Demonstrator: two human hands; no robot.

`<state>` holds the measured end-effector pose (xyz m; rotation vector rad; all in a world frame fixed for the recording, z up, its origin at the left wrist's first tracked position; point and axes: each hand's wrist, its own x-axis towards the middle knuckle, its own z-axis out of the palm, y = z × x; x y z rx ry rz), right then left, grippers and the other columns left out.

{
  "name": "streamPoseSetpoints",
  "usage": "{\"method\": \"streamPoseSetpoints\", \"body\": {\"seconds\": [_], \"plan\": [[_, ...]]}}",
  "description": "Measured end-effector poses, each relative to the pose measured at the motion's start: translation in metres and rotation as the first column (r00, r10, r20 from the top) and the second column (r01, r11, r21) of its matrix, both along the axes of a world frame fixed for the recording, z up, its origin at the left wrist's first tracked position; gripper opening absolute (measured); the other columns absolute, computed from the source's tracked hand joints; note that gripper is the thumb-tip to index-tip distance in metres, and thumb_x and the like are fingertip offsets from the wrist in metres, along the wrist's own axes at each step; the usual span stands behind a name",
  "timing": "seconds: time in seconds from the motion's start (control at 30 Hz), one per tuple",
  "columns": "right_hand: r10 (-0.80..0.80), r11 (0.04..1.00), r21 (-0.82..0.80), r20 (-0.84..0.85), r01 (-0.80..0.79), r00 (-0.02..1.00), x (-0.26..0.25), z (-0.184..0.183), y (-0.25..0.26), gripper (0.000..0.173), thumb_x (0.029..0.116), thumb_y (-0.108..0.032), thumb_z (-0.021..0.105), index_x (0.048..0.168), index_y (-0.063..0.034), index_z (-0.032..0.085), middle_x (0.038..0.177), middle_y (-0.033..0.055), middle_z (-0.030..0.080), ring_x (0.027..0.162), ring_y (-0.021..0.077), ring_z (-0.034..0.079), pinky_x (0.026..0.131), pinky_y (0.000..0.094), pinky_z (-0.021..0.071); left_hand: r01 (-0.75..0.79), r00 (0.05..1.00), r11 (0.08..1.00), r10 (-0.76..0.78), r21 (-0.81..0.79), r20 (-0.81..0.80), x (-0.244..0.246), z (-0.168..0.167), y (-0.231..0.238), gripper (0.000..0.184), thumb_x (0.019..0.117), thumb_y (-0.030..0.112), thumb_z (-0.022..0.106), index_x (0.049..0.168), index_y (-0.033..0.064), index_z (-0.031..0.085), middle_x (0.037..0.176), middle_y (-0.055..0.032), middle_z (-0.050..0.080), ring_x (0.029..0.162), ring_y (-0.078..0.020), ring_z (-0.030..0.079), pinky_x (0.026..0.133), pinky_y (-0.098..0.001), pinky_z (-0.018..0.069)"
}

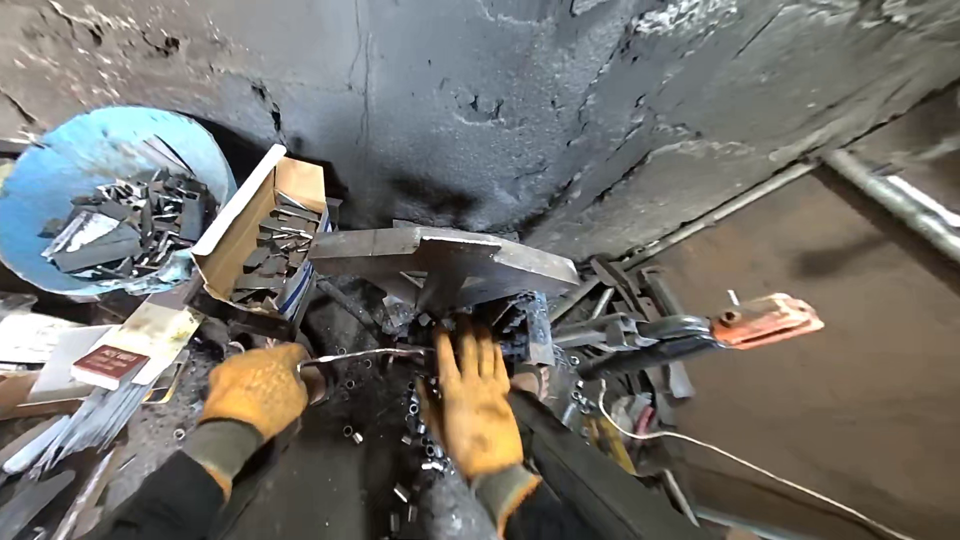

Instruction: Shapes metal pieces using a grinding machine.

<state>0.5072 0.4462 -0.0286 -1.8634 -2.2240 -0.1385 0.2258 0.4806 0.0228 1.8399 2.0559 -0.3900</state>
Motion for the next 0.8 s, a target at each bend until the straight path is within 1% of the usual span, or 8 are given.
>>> {"method": "streamPoseSetpoints", "body": {"seconds": [0.13, 0.27, 0.33, 0.4, 0.5, 0.57, 0.63, 0.8], "plan": [[0.117, 0.970, -0.142, -0.443, -0.199, 0.889, -0.030, 0.014, -0.091, 0.046, 0.0970, -0.052, 0.061, 0.128, -0.0202, 0.072, 0.137, 0.0021, 0.067, 0.130, 0.0174, 0.061, 0.109, 0.0448, 0.0504, -0.012, 0.993, 1.000, 0.011, 0.008, 0.116, 0.004, 0.031, -0.011, 0.031, 0.0884, 0.035, 0.068, 0.117, 0.0255, 0.072, 0.105, -0.0087, 0.074, 0.099, -0.0338, 0.070, 0.083, -0.0633, 0.0543], [-0.373, 0.844, -0.440, -0.893, -0.307, 0.253, -0.059, 0.033, -0.084, 0.037, 0.1051, -0.034, 0.055, 0.132, -0.0109, 0.067, 0.125, 0.0031, 0.072, 0.114, 0.0139, 0.068, 0.102, 0.0394, 0.0573, 0.053, 0.735, 0.934, 0.203, -0.354, 0.647, 0.029, 0.007, -0.077, 0.031, 0.0894, 0.031, 0.071, 0.118, 0.0173, 0.072, 0.100, -0.0071, 0.075, 0.088, -0.0243, 0.073, 0.081, -0.0533, 0.0612], [-0.528, 0.807, -0.539, -0.842, -0.242, 0.113, -0.057, 0.039, -0.081, 0.027, 0.1032, -0.029, 0.058, 0.117, -0.0115, 0.073, 0.108, 0.0022, 0.077, 0.101, 0.0149, 0.073, 0.091, 0.0392, 0.0618, 0.195, 0.824, 0.898, 0.067, -0.394, 0.562, 0.048, -0.003, -0.103, 0.049, 0.0873, 0.052, 0.071, 0.118, 0.0137, 0.068, 0.101, -0.0122, 0.073, 0.093, -0.0315, 0.072, 0.083, -0.0614, 0.0577], [-0.571, 0.760, -0.625, -0.772, -0.175, 0.280, -0.041, 0.037, -0.081, 0.029, 0.1025, -0.036, 0.057, 0.117, -0.0168, 0.073, 0.103, -0.0020, 0.076, 0.094, 0.0109, 0.072, 0.085, 0.0363, 0.0616, 0.337, 0.910, 0.895, -0.229, -0.292, 0.347, 0.065, 0.003, -0.118, 0.063, 0.0871, 0.070, 0.060, 0.118, 0.0154, 0.068, 0.098, -0.0147, 0.074, 0.092, -0.0390, 0.072, 0.079, -0.0690, 0.0541], [-0.465, 0.777, -0.627, -0.631, -0.056, 0.621, -0.015, 0.030, -0.073, 0.033, 0.1030, -0.035, 0.054, 0.127, -0.0182, 0.071, 0.115, -0.0009, 0.073, 0.102, 0.0102, 0.070, 0.093, 0.0363, 0.0579, 0.526, 0.814, 0.766, -0.580, 0.369, 0.043, 0.073, 0.025, -0.136, 0.042, 0.1015, 0.041, 0.055, 0.134, 0.0189, 0.068, 0.096, -0.0104, 0.077, 0.084, -0.0343, 0.074, 0.069, -0.0579, 0.0576], [-0.269, 0.835, -0.545, -0.520, -0.073, 0.811, -0.001, 0.021, -0.066, 0.033, 0.1002, -0.029, 0.055, 0.128, -0.0188, 0.071, 0.122, 0.0003, 0.072, 0.109, 0.0126, 0.069, 0.098, 0.0387, 0.0570, 0.548, 0.791, 0.591, -0.596, 0.592, -0.137, 0.069, 0.034, -0.118, 0.053, 0.0976, 0.034, 0.064, 0.149, 0.0199, 0.056, 0.133, -0.0109, 0.069, 0.124, -0.0331, 0.065, 0.102, -0.0567, 0.0531], [-0.077, 0.844, -0.505, -0.447, -0.181, 0.891, 0.007, 0.020, -0.056, 0.035, 0.0949, -0.024, 0.060, 0.128, -0.0197, 0.071, 0.125, 0.0008, 0.071, 0.111, 0.0170, 0.069, 0.096, 0.0433, 0.0576, 0.510, 0.824, 0.649, -0.557, 0.564, -0.103, 0.056, 0.025, -0.086, 0.067, 0.0921, 0.042, 0.068, 0.153, 0.0196, 0.051, 0.151, -0.0153, 0.055, 0.143, -0.0391, 0.049, 0.116, -0.0631, 0.0394], [0.220, 0.931, -0.239, -0.238, -0.276, 0.946, 0.006, 0.017, -0.026, 0.045, 0.0985, -0.042, 0.058, 0.139, -0.0224, 0.064, 0.140, 0.0023, 0.065, 0.132, 0.0230, 0.059, 0.111, 0.0515, 0.0465, 0.266, 0.950, 0.928, -0.299, 0.259, 0.095, 0.018, -0.017, -0.046, 0.043, 0.0971, 0.044, 0.062, 0.136, 0.0247, 0.067, 0.108, -0.0128, 0.076, 0.098, -0.0394, 0.073, 0.079, -0.0679, 0.0544]]}}
